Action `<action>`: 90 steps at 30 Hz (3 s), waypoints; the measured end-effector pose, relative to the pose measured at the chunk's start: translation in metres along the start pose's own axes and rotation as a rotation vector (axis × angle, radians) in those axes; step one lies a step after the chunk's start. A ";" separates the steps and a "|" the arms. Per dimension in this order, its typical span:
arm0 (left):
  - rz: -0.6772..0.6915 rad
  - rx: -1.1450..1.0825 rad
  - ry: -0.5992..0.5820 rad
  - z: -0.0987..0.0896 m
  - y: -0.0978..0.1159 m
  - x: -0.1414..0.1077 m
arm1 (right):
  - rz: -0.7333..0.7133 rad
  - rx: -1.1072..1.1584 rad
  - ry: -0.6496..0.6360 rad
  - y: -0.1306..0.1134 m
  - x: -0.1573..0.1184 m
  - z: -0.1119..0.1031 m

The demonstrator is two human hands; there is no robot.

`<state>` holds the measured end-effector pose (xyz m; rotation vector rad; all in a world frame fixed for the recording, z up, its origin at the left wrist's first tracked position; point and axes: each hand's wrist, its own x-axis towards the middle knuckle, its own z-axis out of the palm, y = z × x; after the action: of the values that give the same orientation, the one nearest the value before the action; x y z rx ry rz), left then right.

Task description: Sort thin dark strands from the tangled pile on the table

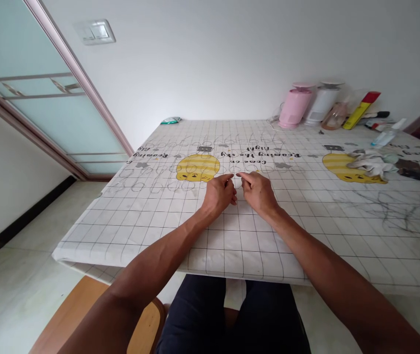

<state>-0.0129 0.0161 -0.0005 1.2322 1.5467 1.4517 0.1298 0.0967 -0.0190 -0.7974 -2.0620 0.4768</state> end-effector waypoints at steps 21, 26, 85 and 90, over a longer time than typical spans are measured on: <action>-0.048 0.104 -0.047 -0.002 0.007 -0.003 | -0.099 -0.279 -0.108 -0.001 -0.002 -0.007; 0.000 0.046 -0.019 0.000 0.007 -0.004 | -0.080 -0.155 -0.032 0.001 0.000 -0.005; -0.189 -0.323 -0.457 -0.022 0.021 -0.003 | 0.351 0.940 -0.293 -0.003 0.014 -0.046; -0.330 -0.400 -0.497 -0.025 0.024 -0.003 | 0.372 0.933 -0.186 0.000 0.015 -0.046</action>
<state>-0.0307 0.0034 0.0267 0.9481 1.0046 1.0663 0.1614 0.1086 0.0160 -0.5503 -1.5521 1.6112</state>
